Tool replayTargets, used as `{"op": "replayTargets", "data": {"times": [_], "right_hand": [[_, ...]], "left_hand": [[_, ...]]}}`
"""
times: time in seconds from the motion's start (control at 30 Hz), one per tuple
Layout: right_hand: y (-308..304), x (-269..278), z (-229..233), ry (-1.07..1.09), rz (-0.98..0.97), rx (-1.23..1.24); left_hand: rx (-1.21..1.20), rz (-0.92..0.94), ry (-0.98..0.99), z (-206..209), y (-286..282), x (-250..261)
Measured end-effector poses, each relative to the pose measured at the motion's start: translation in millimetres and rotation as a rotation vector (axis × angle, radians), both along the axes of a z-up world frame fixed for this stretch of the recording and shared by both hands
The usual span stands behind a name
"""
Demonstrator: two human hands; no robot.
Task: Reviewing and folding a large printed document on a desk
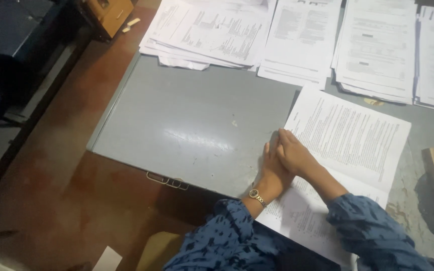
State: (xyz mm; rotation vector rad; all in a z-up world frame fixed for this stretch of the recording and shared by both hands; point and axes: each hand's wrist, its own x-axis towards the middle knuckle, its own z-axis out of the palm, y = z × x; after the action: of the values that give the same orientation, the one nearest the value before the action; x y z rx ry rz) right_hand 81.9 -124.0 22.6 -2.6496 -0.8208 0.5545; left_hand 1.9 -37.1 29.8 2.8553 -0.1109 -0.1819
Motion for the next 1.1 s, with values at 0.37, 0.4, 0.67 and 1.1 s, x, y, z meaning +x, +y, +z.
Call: {"op": "replayTargets", "data": {"times": [0.37, 0.4, 0.67, 1.1], "right_hand": [[28.5, -40.9, 9.4, -0.296, -0.178, 0.177], [29.0, -39.4, 9.1, -0.290, -0.172, 0.176], [33.7, -30.2, -4.7, -0.501, -0.161, 0.158], [34.7, 54.9, -52.5, -0.668, -0.270, 0.170]], "left_hand": [[-0.017, -0.015, 0.040, 30.0, 4.4, -11.8], [-0.019, -0.008, 0.046, 27.9, 4.7, -12.6], [-0.125, 0.048, -0.023, 15.9, -1.6, -17.8], [-0.275, 0.045, -0.119, 8.6, 0.0, -12.6]]}}
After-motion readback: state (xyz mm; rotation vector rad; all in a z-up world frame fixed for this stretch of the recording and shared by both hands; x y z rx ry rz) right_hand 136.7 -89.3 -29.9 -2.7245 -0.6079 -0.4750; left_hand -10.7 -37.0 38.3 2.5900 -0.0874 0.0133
